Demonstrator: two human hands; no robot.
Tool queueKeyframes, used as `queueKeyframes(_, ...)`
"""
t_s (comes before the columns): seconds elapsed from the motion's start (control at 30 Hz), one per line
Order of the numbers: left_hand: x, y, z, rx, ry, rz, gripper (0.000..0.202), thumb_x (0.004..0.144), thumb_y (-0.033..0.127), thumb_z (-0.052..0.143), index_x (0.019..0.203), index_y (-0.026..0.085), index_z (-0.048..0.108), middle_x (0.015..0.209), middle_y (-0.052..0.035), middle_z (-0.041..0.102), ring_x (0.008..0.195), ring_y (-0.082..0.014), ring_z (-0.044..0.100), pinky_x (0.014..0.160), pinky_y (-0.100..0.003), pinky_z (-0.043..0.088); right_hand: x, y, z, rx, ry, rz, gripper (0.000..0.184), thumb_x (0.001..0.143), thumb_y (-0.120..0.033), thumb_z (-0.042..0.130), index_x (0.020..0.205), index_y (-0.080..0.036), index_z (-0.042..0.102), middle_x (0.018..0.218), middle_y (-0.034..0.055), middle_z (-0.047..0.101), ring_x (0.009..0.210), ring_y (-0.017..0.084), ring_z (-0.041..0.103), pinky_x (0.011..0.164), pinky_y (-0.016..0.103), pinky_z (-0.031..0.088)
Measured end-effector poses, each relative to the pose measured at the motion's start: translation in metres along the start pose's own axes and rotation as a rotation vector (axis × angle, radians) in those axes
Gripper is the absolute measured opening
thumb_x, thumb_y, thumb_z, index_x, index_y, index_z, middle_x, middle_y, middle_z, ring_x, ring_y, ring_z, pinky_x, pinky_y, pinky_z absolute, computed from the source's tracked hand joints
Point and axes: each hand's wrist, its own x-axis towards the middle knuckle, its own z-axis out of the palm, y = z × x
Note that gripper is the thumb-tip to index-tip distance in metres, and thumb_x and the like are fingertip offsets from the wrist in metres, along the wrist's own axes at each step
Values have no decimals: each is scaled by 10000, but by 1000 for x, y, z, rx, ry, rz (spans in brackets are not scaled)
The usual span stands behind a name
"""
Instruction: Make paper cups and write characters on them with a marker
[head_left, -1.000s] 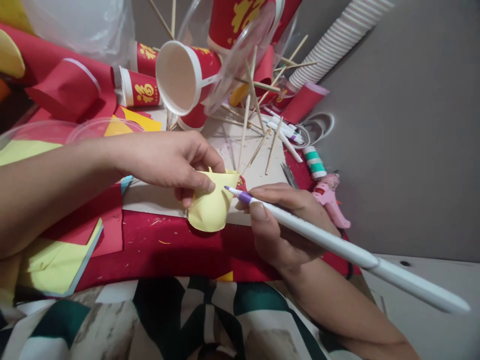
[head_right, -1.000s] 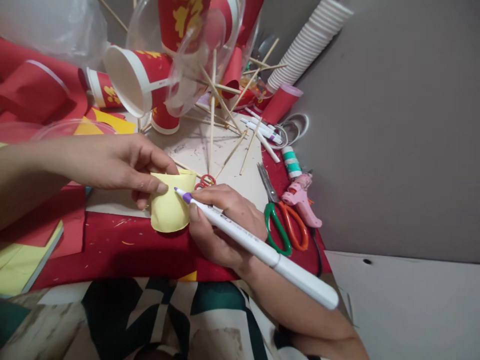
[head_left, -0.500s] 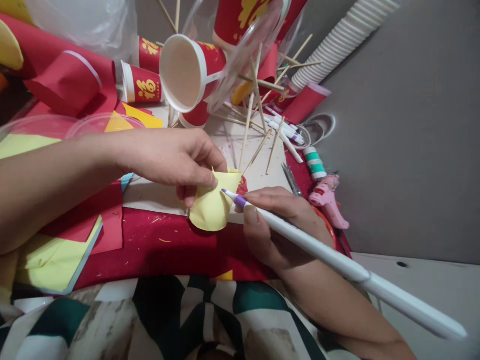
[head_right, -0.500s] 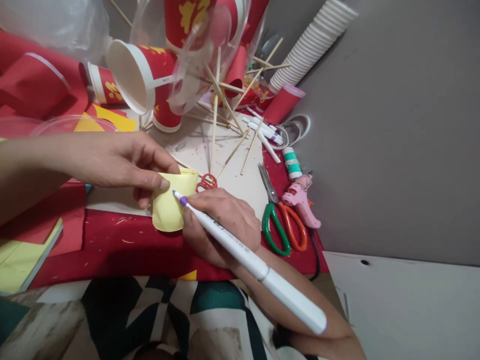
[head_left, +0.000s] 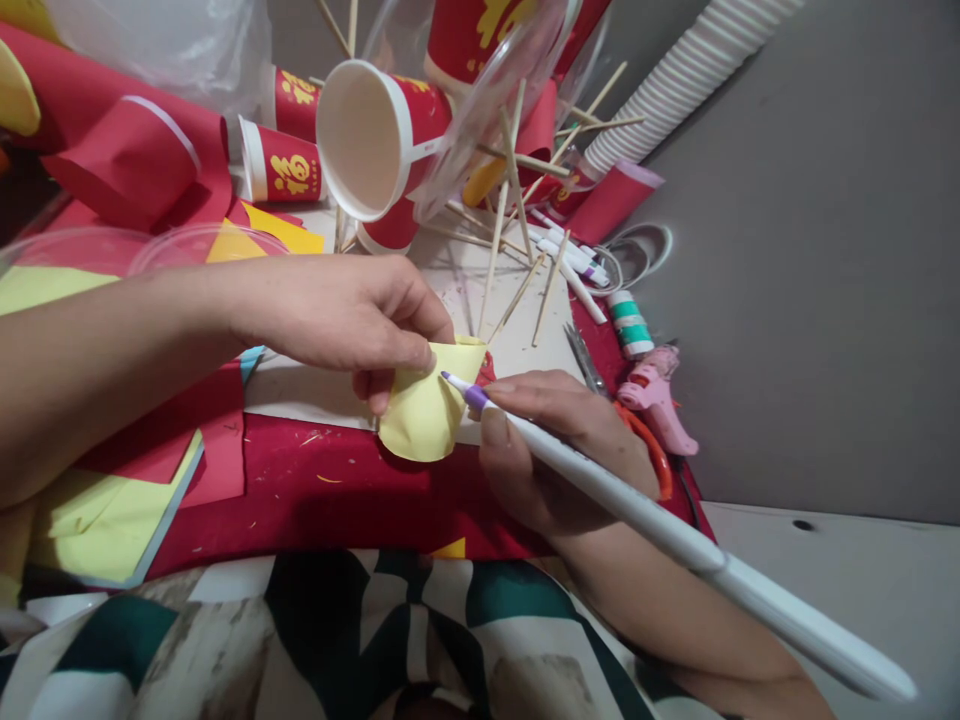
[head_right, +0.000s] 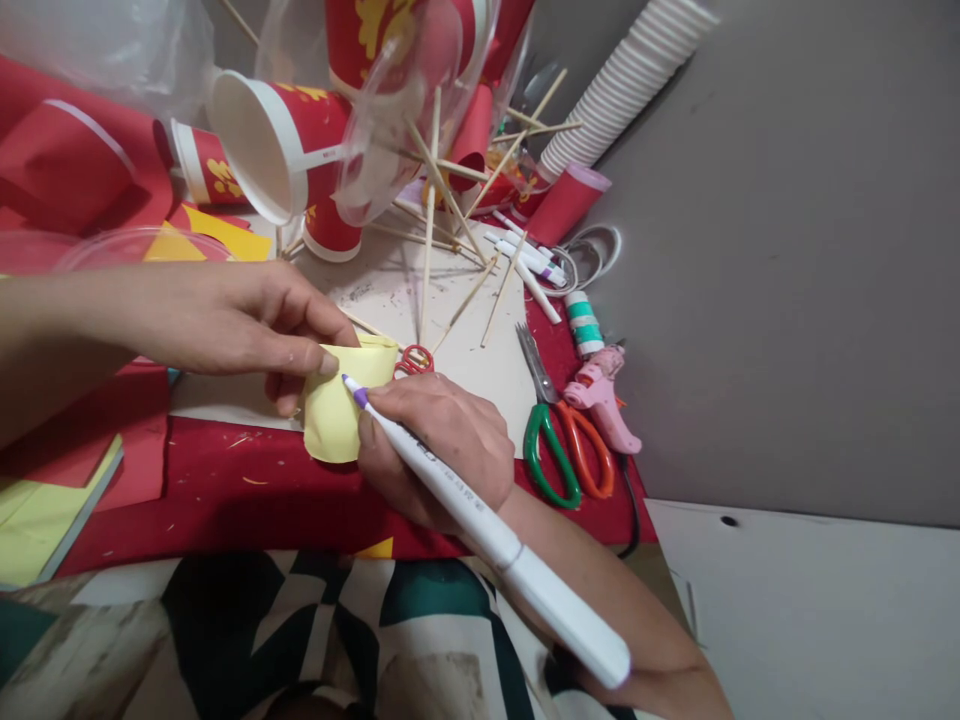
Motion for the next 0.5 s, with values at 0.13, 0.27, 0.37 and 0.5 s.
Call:
queueKeyframes(0.13,0,-1,0,-37,11,27,236,893,252,594,1005,217,799,699,16,721,667,-124,683,732,-210,551,6,-2,-6,-32,-102,1,256,857,-108,676,1050,-276,656,784,32,770,640,230,757,550,329,668)
queueKeyframes(0.27,0,-1,1,-44,23,54,193,879,258,627,940,215,805,650,17,699,639,-120,666,696,-196,540,6,-2,-8,-31,-121,10,266,850,-119,691,1055,-283,645,814,33,779,648,241,761,554,343,675)
queueKeyframes(0.37,0,0,1,-48,25,50,187,878,268,633,927,214,805,622,23,679,625,-115,658,683,-190,534,4,-4,-7,-33,-126,32,256,863,-122,687,1057,-282,636,826,30,771,675,222,764,594,322,681)
queueKeyframes(0.5,1,0,1,-59,17,29,173,868,280,652,905,214,808,647,15,693,664,-134,679,704,-206,547,3,-6,-6,-49,-124,47,233,876,-132,687,1054,-268,622,813,32,758,685,213,761,607,315,679)
